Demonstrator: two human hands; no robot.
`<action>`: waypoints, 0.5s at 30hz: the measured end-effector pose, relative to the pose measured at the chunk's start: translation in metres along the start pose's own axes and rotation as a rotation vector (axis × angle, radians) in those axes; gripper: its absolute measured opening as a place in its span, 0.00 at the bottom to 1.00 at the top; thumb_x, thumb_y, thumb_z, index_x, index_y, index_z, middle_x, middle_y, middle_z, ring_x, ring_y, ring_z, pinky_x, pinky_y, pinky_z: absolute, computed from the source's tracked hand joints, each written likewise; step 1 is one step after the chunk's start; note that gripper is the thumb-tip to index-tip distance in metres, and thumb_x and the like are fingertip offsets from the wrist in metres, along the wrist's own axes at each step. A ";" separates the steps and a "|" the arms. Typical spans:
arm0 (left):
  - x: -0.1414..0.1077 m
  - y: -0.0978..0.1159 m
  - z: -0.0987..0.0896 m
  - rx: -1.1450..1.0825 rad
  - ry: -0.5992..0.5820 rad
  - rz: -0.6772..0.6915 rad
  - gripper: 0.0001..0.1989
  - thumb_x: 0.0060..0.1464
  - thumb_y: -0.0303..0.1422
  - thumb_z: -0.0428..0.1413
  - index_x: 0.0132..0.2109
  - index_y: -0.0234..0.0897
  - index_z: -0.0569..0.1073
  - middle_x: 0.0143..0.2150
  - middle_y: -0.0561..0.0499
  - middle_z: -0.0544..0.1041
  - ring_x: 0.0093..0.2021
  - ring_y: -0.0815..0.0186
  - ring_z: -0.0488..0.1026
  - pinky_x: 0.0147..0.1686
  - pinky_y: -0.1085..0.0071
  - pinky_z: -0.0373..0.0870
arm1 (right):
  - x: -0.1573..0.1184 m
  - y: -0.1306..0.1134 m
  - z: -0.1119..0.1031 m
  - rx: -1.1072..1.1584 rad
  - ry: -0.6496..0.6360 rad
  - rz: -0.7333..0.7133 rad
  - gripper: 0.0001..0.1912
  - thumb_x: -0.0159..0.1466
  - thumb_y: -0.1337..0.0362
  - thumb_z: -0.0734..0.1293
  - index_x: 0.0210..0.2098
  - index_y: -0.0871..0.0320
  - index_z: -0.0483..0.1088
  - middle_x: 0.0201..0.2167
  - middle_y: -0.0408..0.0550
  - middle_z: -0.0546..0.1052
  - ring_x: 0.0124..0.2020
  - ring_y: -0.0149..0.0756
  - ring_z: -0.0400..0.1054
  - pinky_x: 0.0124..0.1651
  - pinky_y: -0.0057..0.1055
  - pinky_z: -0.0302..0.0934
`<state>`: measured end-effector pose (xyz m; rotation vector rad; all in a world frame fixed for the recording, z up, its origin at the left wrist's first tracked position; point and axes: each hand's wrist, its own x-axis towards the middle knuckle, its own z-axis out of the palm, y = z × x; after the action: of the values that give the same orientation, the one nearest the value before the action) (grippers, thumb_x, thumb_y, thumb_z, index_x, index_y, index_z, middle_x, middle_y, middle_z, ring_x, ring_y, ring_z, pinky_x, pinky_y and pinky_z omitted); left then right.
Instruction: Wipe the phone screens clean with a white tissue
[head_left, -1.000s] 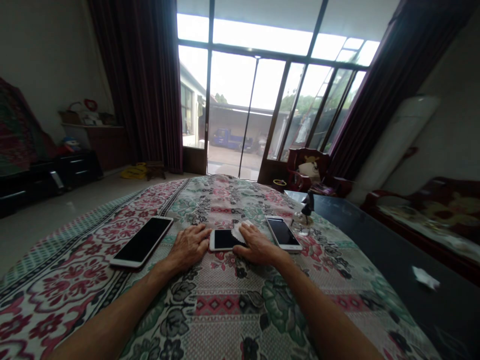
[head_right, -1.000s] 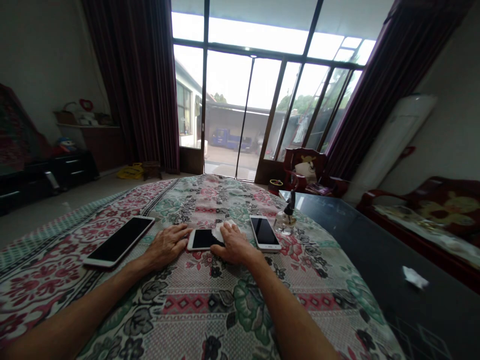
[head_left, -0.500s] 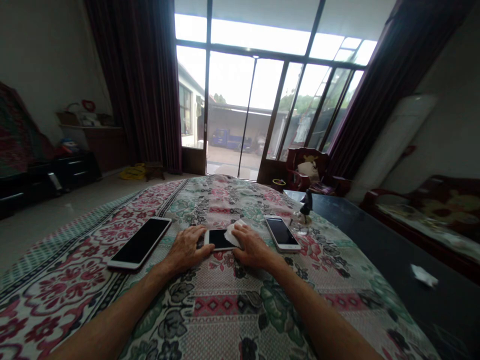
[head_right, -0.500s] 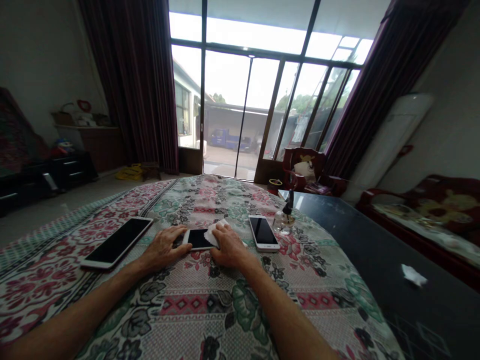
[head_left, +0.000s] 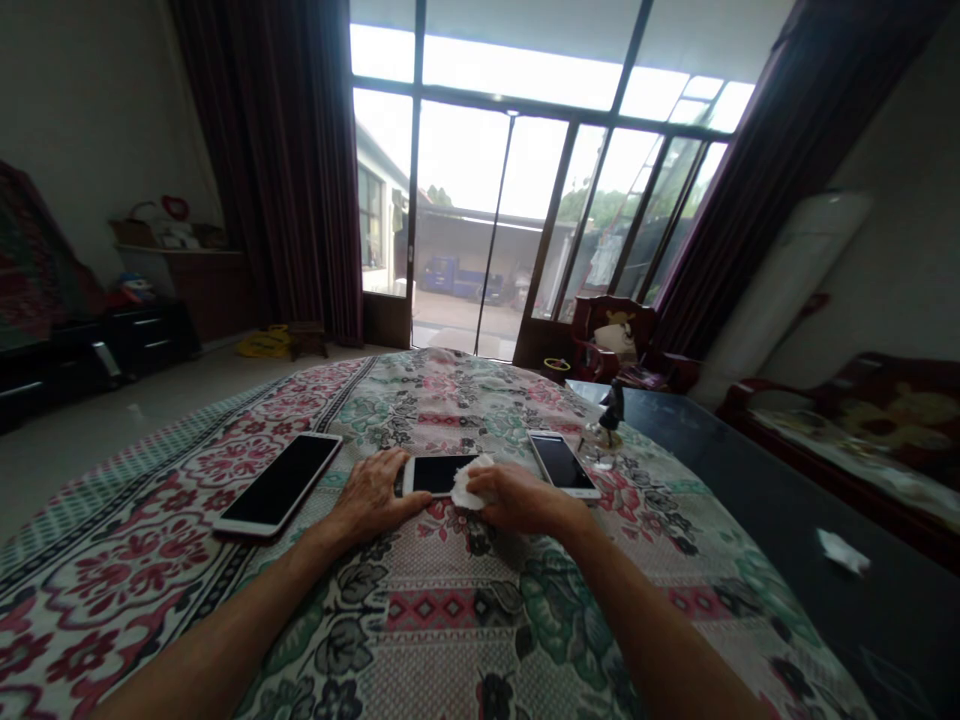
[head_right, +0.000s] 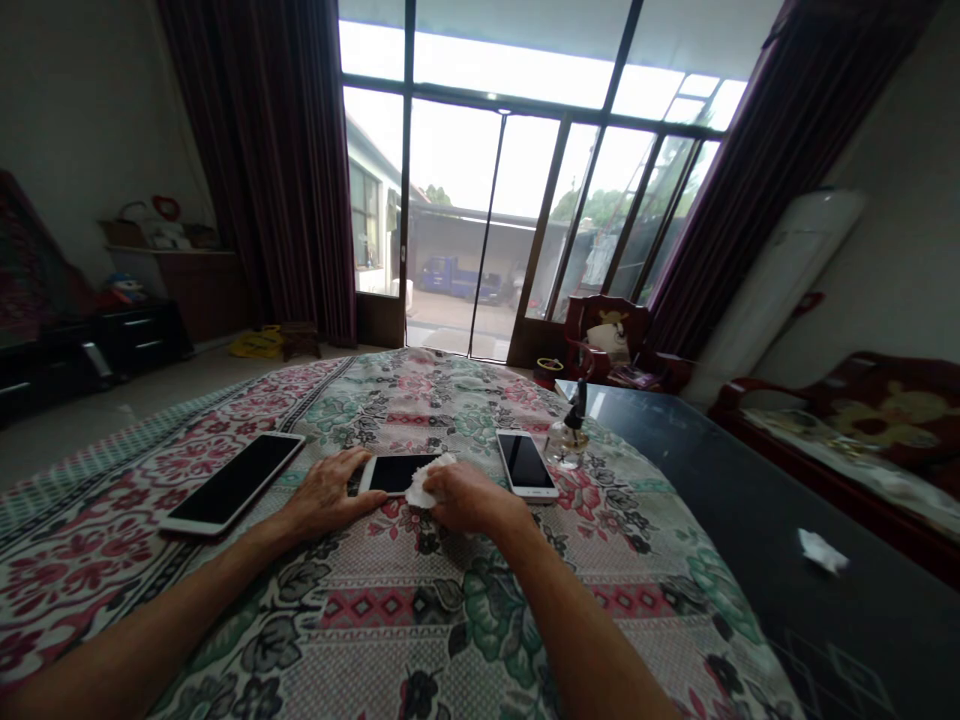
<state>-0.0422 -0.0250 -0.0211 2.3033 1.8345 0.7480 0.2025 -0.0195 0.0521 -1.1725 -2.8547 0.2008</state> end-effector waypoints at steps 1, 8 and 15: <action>0.000 0.000 0.000 0.000 0.000 0.003 0.31 0.50 0.50 0.56 0.56 0.37 0.68 0.62 0.37 0.69 0.63 0.46 0.63 0.61 0.50 0.57 | 0.000 -0.001 0.000 0.005 -0.009 -0.001 0.09 0.61 0.70 0.64 0.38 0.55 0.75 0.41 0.47 0.78 0.45 0.37 0.69 0.48 0.29 0.57; 0.000 -0.001 0.001 0.033 -0.017 0.004 0.32 0.52 0.51 0.54 0.57 0.35 0.67 0.63 0.36 0.67 0.64 0.47 0.61 0.62 0.51 0.56 | 0.018 0.009 0.035 0.026 0.231 0.109 0.15 0.68 0.69 0.55 0.49 0.60 0.69 0.55 0.55 0.71 0.58 0.39 0.62 0.60 0.34 0.52; 0.000 -0.003 0.003 0.037 0.001 0.010 0.31 0.52 0.50 0.55 0.57 0.36 0.68 0.62 0.37 0.68 0.63 0.46 0.63 0.62 0.51 0.57 | 0.014 -0.003 0.017 -0.034 0.080 0.154 0.14 0.68 0.69 0.56 0.43 0.61 0.73 0.47 0.55 0.76 0.48 0.38 0.68 0.51 0.31 0.57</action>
<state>-0.0432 -0.0234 -0.0244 2.3372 1.8536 0.7228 0.1888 -0.0138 0.0355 -1.3748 -2.7111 0.1082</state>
